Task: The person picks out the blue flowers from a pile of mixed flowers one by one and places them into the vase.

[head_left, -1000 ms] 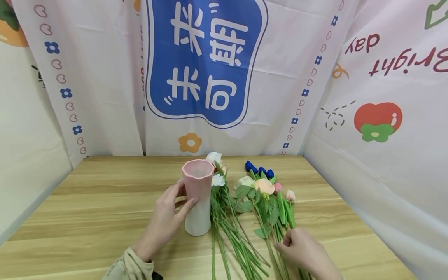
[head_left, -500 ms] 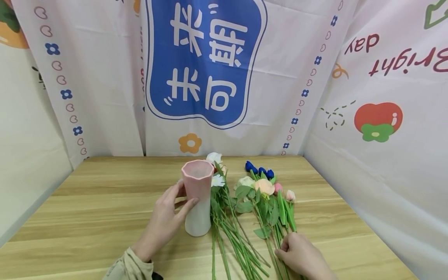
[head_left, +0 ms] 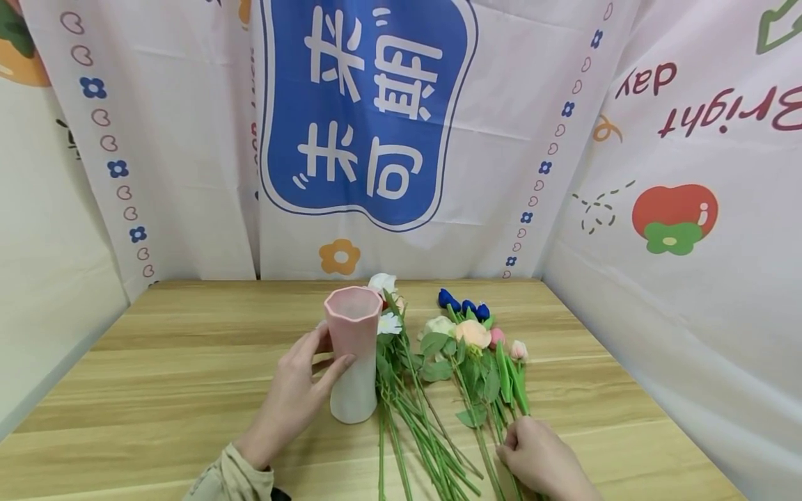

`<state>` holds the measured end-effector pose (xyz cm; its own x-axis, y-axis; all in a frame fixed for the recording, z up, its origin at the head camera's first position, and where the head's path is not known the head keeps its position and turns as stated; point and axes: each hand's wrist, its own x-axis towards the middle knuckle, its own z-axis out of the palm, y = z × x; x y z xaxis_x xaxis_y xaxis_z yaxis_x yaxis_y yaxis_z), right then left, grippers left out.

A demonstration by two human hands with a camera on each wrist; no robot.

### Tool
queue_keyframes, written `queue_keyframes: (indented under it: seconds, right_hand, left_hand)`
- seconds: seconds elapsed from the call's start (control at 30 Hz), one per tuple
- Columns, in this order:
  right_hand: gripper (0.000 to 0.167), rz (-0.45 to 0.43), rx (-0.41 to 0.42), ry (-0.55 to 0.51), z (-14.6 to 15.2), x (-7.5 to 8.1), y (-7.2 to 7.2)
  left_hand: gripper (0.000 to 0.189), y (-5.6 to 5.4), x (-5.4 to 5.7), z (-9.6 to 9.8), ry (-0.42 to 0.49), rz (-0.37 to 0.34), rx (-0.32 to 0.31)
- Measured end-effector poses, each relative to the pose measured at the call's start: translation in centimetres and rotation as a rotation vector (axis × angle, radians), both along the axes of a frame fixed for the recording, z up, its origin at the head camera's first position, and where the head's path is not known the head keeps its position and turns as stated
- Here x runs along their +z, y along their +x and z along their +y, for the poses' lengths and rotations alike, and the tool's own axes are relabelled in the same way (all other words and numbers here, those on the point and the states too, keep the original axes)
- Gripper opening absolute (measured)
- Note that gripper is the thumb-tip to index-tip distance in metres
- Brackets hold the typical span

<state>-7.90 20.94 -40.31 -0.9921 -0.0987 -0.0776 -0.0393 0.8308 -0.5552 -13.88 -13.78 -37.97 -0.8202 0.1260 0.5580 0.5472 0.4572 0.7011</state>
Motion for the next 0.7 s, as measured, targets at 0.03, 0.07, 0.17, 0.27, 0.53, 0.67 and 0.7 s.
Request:
queue_keyframes:
  seconds: [0.03, 0.07, 0.17, 0.27, 0.53, 0.67, 0.7]
  right_hand:
    - [0.045, 0.003, -0.007, 0.001, -0.01, 0.00, 0.04]
    - [0.044, 0.005, -0.015, 0.001, -0.03, 0.01, 0.08]
    - [0.040, 0.018, -0.035, 0.011, -0.11, 0.01, 0.16]
    - [0.033, 0.022, -0.055, 0.012, -0.21, 0.04, 0.13]
    - [0.017, 0.051, -0.108, -0.038, -0.39, 0.30, -0.10]
    - [0.016, 0.052, -0.123, -0.057, -0.44, 0.46, -0.08]
    - [0.016, 0.049, -0.128, -0.061, -0.44, 0.48, -0.07]
  left_hand:
    - [0.060, 0.00, -0.02, 0.00, 0.000, 0.001, 0.000]
    - [0.060, -0.01, -0.03, 0.01, 0.001, 0.003, 0.001]
    - [0.060, -0.02, -0.06, 0.01, 0.002, 0.006, 0.001]
    - [0.060, -0.01, -0.05, 0.01, 0.003, 0.006, 0.002]
    - [0.061, -0.02, -0.02, -0.01, 0.000, 0.009, 0.005]
    - [0.061, 0.00, -0.06, -0.01, -0.007, 0.012, 0.009]
    - [0.061, 0.00, -0.07, -0.01, -0.008, 0.013, 0.009]
